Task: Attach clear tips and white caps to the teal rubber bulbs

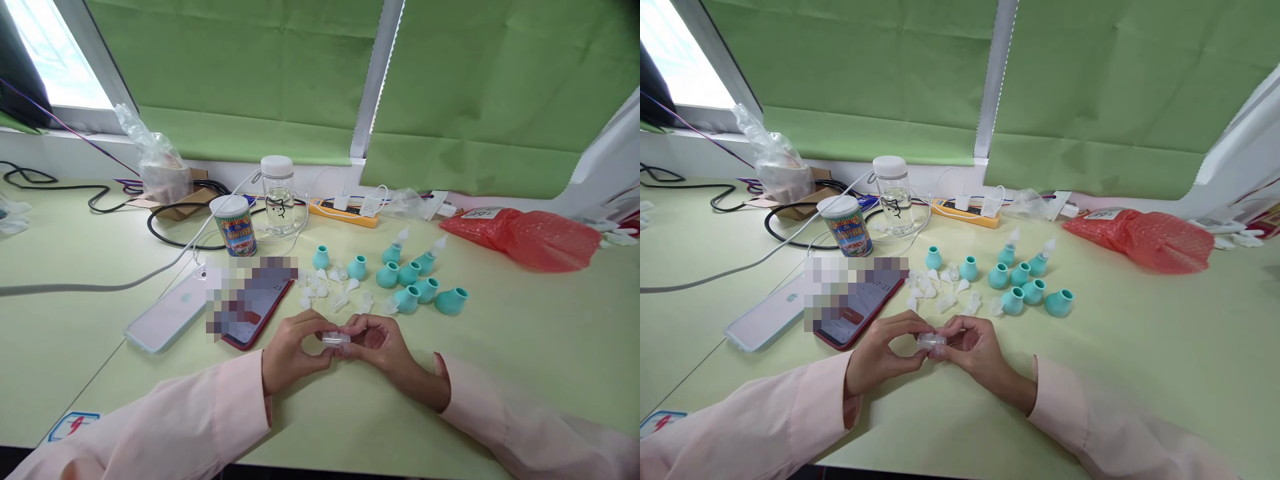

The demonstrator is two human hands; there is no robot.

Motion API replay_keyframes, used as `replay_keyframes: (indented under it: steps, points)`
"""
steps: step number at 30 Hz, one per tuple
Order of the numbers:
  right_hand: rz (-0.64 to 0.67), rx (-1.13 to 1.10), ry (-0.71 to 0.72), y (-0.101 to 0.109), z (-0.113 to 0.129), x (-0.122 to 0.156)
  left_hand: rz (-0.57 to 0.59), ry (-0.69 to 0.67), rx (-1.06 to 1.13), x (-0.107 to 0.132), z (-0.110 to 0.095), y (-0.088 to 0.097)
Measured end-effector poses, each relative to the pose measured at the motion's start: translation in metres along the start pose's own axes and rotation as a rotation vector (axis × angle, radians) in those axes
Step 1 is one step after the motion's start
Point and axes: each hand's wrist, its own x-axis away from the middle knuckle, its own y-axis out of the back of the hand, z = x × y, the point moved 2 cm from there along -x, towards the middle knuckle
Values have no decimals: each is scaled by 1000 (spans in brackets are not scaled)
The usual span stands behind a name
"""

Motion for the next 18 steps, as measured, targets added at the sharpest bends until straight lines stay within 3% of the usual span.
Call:
replay_keyframes:
  steps: [11,18]
  points:
    - [-9,-18,13,3,3,-2,-94,64,3,3,1,0]
    - [6,9,63,2,3,-2,-141,-69,30,2,-1,-1]
